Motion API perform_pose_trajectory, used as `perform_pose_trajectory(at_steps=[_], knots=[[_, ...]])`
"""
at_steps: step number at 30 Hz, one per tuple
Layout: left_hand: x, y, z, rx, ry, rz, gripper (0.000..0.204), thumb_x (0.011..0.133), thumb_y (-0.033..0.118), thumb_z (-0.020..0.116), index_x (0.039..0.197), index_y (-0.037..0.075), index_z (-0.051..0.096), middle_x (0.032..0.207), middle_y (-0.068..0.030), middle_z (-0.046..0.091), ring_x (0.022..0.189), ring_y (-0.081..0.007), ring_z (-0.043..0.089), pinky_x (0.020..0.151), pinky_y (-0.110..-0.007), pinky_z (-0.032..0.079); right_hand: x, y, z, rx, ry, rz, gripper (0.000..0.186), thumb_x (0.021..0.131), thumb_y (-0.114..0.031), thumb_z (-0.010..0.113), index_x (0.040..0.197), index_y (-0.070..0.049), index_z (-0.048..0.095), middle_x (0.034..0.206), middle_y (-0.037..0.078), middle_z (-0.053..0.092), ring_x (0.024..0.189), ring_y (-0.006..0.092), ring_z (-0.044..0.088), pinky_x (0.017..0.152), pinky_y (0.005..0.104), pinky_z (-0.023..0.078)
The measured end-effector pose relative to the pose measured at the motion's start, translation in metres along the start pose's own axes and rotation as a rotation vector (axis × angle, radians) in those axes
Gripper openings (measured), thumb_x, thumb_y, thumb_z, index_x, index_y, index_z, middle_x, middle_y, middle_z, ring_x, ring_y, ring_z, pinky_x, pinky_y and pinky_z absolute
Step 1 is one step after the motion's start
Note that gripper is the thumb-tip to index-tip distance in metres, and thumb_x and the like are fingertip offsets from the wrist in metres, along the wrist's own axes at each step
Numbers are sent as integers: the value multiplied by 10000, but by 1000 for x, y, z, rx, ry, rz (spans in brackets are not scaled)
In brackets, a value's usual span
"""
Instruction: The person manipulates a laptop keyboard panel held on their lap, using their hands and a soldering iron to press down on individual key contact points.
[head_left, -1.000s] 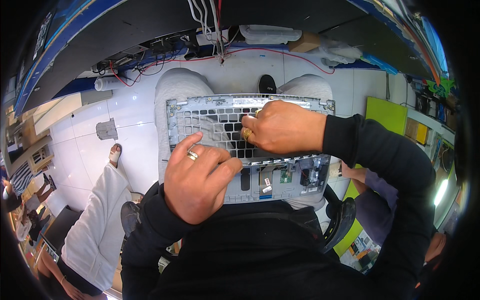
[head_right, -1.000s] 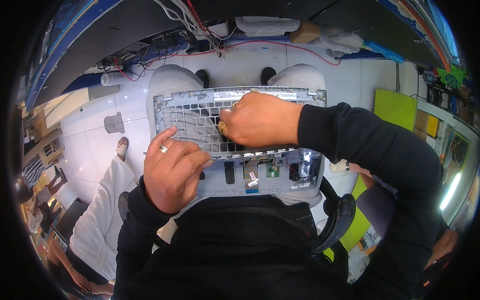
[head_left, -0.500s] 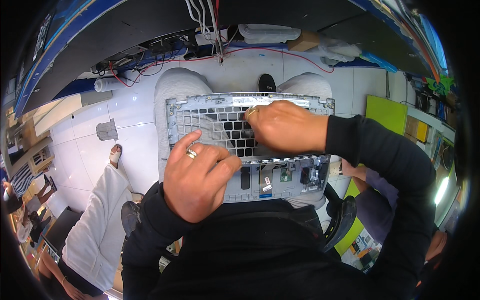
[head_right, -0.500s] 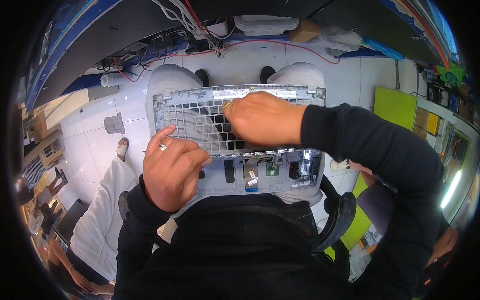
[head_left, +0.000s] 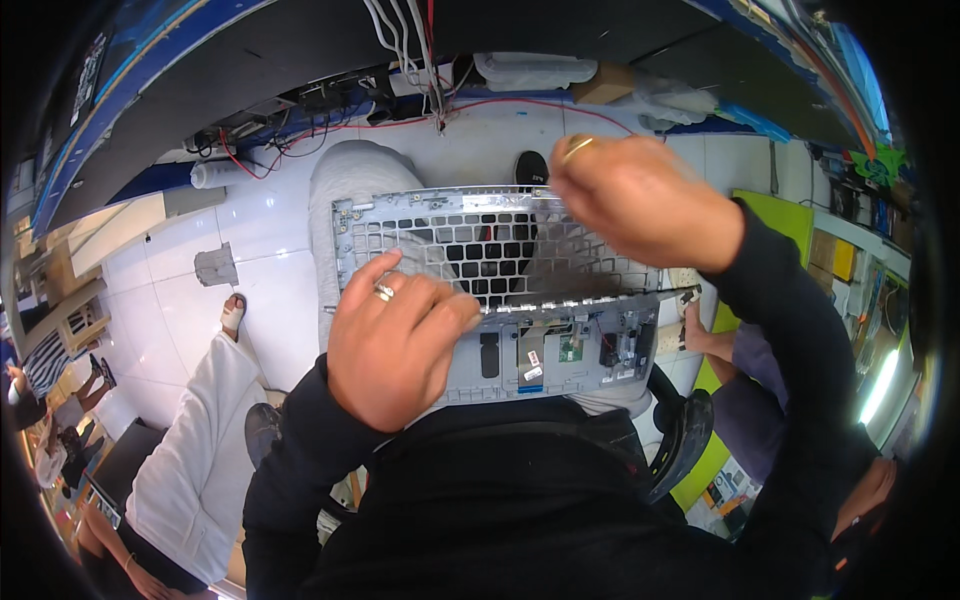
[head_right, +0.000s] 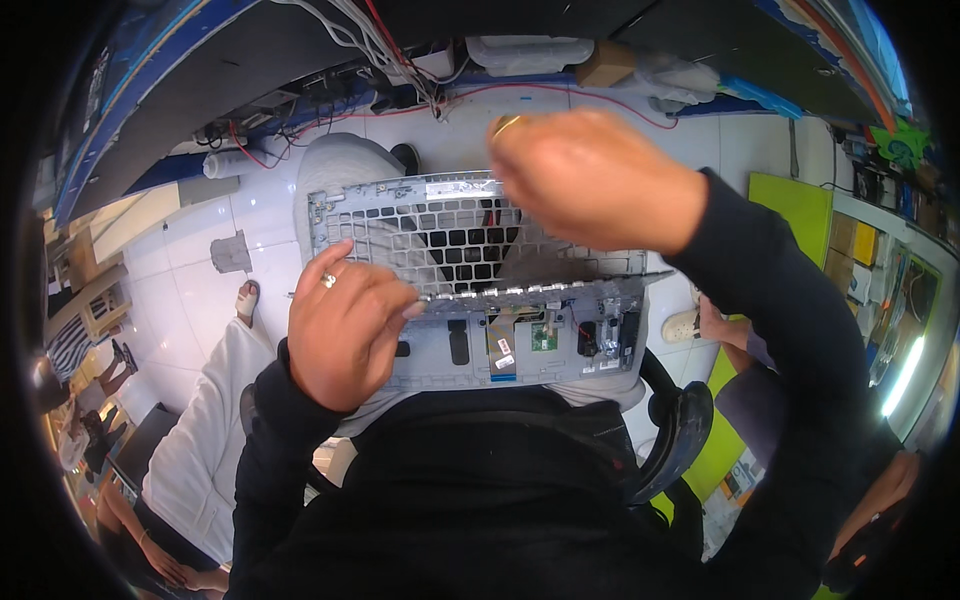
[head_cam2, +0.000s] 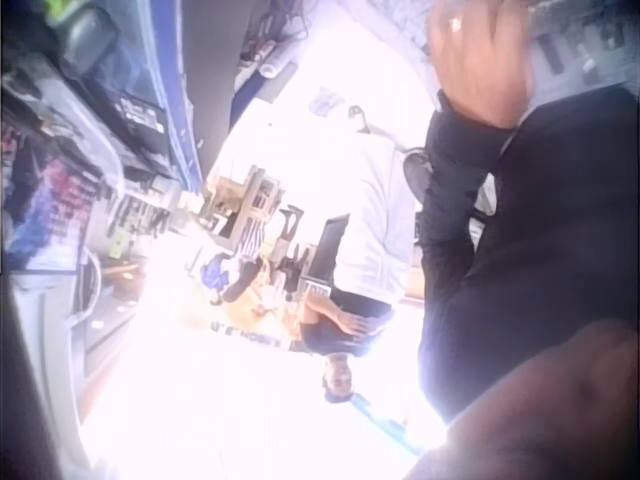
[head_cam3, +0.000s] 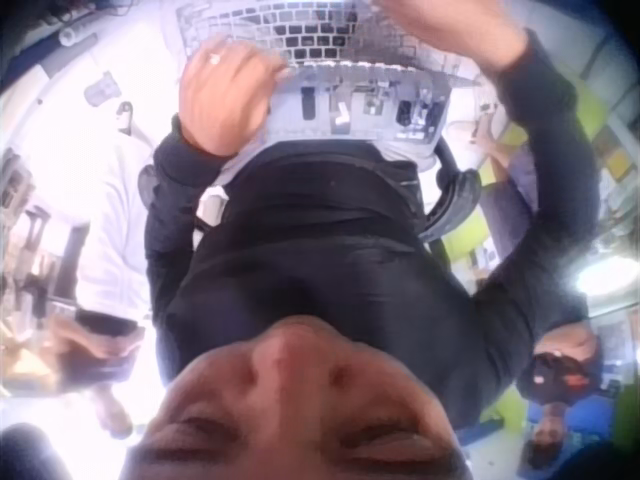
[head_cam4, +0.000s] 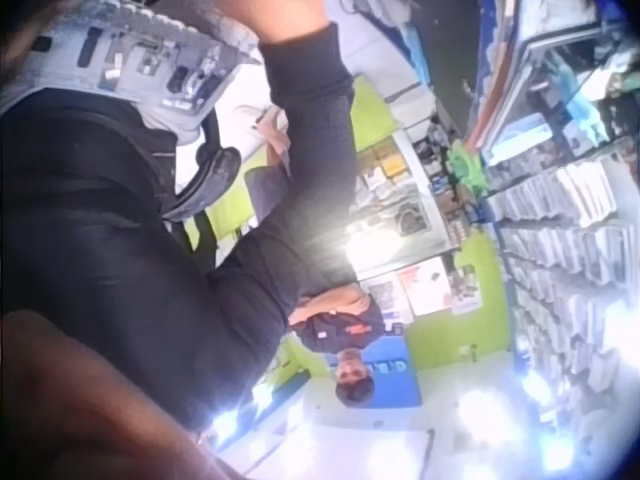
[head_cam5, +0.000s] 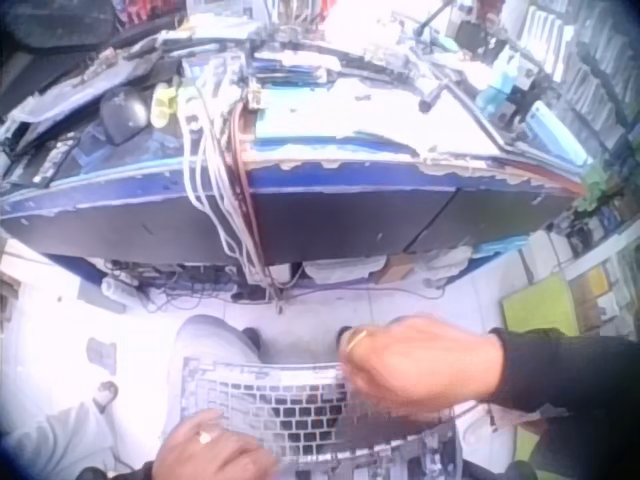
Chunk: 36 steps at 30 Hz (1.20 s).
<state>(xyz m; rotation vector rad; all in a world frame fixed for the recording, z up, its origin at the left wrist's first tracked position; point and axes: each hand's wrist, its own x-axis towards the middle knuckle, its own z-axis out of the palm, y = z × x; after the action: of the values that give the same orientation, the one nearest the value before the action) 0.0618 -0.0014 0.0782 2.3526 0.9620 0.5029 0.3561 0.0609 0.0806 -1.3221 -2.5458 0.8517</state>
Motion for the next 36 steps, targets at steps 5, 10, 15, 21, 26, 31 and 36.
perform_pose_trajectory(at_steps=[5,10,15,21,26,31,36], knots=[[16,-20,10,4,-8,-33,183,888,27,727,1060,64,675,950,-74,682,932,-300,672,1101,-513,439,-39,10,-28,-15,201,205,121,966,-103,638,903,-1,618,799,190,645,754,410,648,688,481,499],[31,-49,28,73,-84,-25,173,942,58,681,1113,40,678,1018,-112,674,1019,-345,649,1073,-487,447,-92,11,-14,82,320,514,156,998,-125,654,939,18,631,792,184,638,691,352,616,644,416,472],[28,-55,37,163,-85,18,218,933,68,698,1149,36,690,1073,-119,685,1088,-351,629,1041,-480,453,-123,1,21,114,419,561,139,991,-108,673,944,18,639,789,170,648,678,320,627,635,401,477],[16,-37,23,115,-77,-50,522,880,165,782,1339,-11,607,1287,-211,616,1210,-403,575,1113,-528,407,-150,-16,61,73,495,588,107,974,-69,668,913,6,623,869,147,654,715,343,634,643,402,490],[-37,-13,1,187,-106,-271,861,763,224,892,1445,-90,470,1414,-317,515,1310,-483,492,1134,-534,389,-174,-20,78,90,599,617,89,962,-48,667,914,13,626,880,145,657,745,336,643,678,405,499],[-66,-31,4,169,-81,-385,923,747,183,900,1482,-94,415,1431,-307,488,1312,-476,486,1133,-512,396,-203,9,74,218,694,862,110,945,-71,690,965,29,650,868,130,690,691,290,658,672,402,514],[-62,-41,10,-31,-1,-576,899,756,93,885,1496,-95,411,1325,-226,513,1146,-332,553,1025,-419,480,-219,20,92,-73,587,986,462,950,-151,725,1345,53,596,1080,177,701,843,282,686,765,405,553]])
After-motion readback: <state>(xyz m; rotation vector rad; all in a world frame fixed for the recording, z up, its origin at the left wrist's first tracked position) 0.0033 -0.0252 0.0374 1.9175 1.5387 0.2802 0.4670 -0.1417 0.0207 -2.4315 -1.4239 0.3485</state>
